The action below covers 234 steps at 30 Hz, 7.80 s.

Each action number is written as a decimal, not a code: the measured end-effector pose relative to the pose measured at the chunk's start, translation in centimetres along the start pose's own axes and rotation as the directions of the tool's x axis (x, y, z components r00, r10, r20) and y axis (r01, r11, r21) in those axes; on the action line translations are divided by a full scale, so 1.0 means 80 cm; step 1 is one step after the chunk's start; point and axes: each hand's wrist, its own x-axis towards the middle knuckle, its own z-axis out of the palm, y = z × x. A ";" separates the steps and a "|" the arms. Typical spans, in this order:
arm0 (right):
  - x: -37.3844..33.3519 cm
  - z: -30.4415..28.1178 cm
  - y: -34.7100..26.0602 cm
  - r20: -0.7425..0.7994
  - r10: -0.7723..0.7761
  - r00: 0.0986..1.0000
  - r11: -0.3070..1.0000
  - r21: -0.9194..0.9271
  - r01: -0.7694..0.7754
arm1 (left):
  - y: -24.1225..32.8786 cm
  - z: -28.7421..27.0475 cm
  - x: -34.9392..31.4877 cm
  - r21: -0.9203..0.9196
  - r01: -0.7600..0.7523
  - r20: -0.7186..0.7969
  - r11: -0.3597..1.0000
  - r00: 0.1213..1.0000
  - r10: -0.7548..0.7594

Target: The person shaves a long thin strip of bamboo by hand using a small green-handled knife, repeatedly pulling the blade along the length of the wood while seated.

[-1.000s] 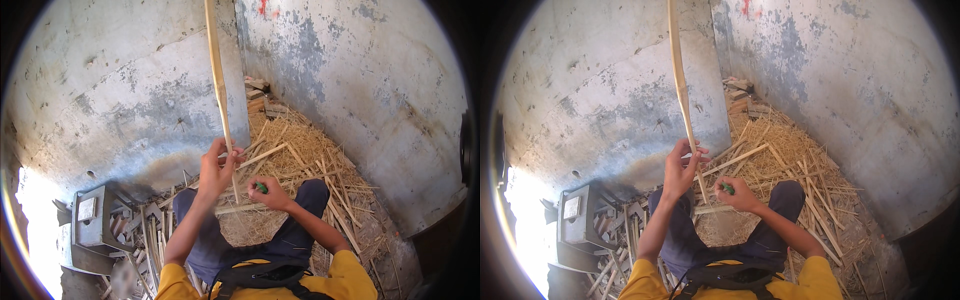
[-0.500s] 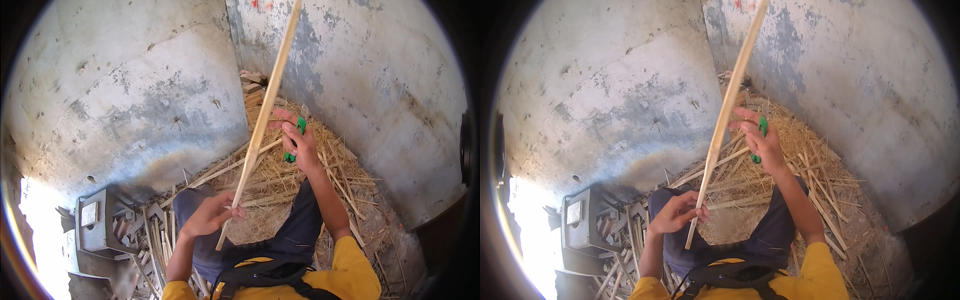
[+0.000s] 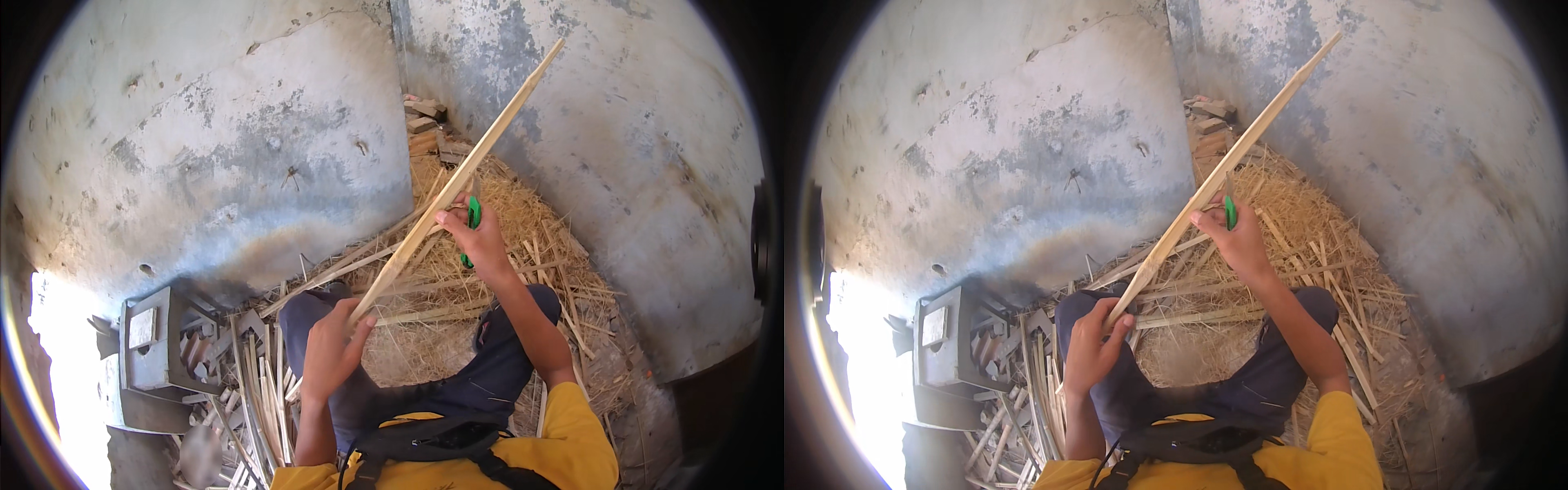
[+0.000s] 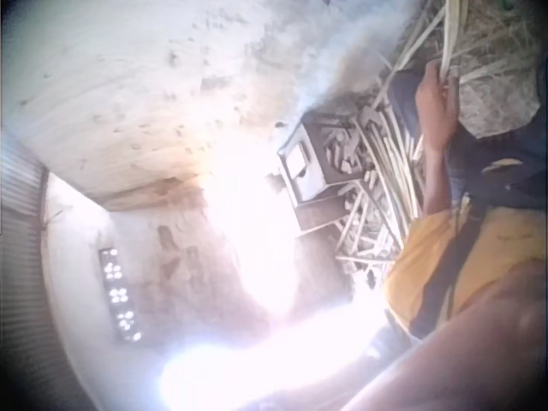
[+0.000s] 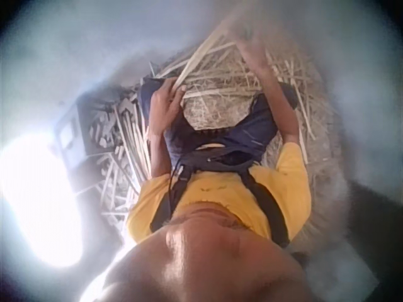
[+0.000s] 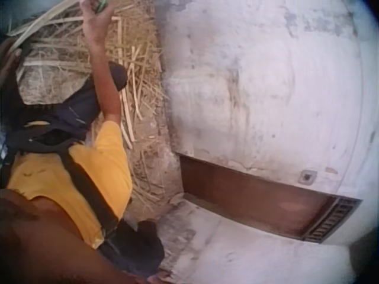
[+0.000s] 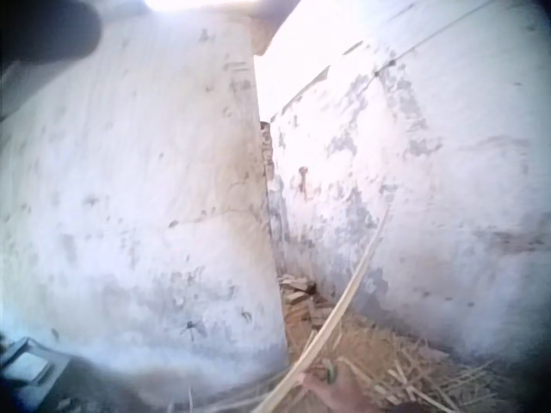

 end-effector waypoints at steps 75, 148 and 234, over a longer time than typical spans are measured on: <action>-0.057 0.030 0.070 0.420 -0.532 0.735 0.480 -0.565 0.671 | -0.008 0.066 0.000 -0.548 0.177 -0.044 0.817 0.970 -0.239; 0.024 -0.044 0.040 -0.006 -0.493 0.870 0.576 -0.752 0.321 | -0.031 0.053 -0.062 -0.542 0.271 0.039 0.796 0.954 -0.298; -0.007 0.014 0.045 0.131 -0.047 0.990 0.993 -0.103 0.061 | -0.025 0.063 0.024 -0.578 0.291 0.219 0.762 0.955 -0.199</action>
